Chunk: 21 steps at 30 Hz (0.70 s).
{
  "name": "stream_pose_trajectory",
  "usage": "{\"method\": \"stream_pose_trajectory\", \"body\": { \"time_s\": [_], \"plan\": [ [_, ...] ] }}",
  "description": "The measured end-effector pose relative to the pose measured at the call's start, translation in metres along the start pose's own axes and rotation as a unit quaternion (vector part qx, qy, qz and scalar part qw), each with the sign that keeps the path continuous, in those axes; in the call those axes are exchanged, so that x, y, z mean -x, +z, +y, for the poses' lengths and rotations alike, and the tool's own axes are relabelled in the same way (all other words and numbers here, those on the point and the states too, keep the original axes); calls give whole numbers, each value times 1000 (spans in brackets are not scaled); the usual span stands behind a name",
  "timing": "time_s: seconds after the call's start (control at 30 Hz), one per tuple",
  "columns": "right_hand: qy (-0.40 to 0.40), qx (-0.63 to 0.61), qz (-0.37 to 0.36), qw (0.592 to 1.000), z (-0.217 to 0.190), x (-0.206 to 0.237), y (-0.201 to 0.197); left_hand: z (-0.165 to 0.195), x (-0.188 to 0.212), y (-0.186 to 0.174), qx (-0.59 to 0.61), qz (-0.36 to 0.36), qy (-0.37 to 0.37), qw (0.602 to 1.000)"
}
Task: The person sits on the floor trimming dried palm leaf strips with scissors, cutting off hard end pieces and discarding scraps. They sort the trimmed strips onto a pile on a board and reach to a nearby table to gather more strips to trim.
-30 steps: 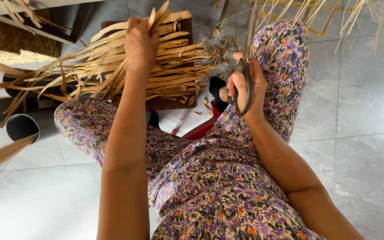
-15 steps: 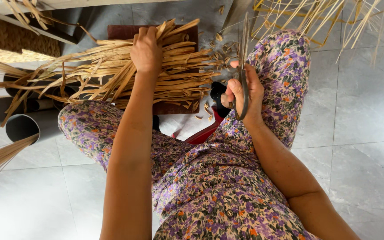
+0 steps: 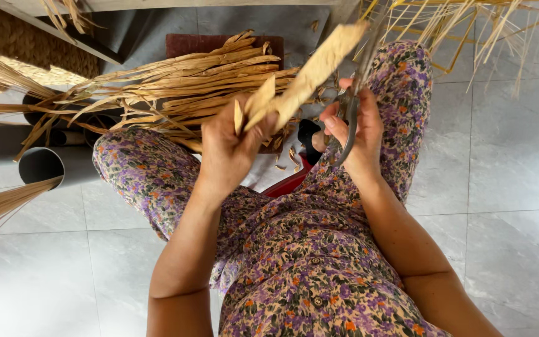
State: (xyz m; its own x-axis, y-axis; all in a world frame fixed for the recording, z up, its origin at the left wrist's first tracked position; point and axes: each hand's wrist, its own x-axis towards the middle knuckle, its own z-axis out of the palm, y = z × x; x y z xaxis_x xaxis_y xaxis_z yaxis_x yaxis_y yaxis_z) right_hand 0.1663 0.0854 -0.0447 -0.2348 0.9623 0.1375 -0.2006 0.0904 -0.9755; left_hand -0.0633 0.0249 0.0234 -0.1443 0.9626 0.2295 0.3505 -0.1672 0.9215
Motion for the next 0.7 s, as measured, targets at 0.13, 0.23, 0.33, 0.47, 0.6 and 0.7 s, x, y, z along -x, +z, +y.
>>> {"method": "stream_pose_trajectory", "body": {
  "time_s": [0.13,0.23,0.33,0.47,0.6,0.7],
  "plan": [
    [-60,-97,-23,993,-37,11,6,2,26,11,158,-77,-95,980],
    [-97,-107,-11,989,-58,18,12,-6,40,23,236,-124,-126,955],
    [-83,-113,-35,990,-70,20,14,-12,44,31,301,-166,-175,922],
    [-43,-148,-68,986,-75,28,20,-5,45,31,243,-140,-146,949],
    [-65,-53,-54,995,-75,32,26,20,48,29,172,0,-38,984],
    [-106,-28,-77,991,-71,28,33,37,48,30,207,6,-30,978]
  ]
}}
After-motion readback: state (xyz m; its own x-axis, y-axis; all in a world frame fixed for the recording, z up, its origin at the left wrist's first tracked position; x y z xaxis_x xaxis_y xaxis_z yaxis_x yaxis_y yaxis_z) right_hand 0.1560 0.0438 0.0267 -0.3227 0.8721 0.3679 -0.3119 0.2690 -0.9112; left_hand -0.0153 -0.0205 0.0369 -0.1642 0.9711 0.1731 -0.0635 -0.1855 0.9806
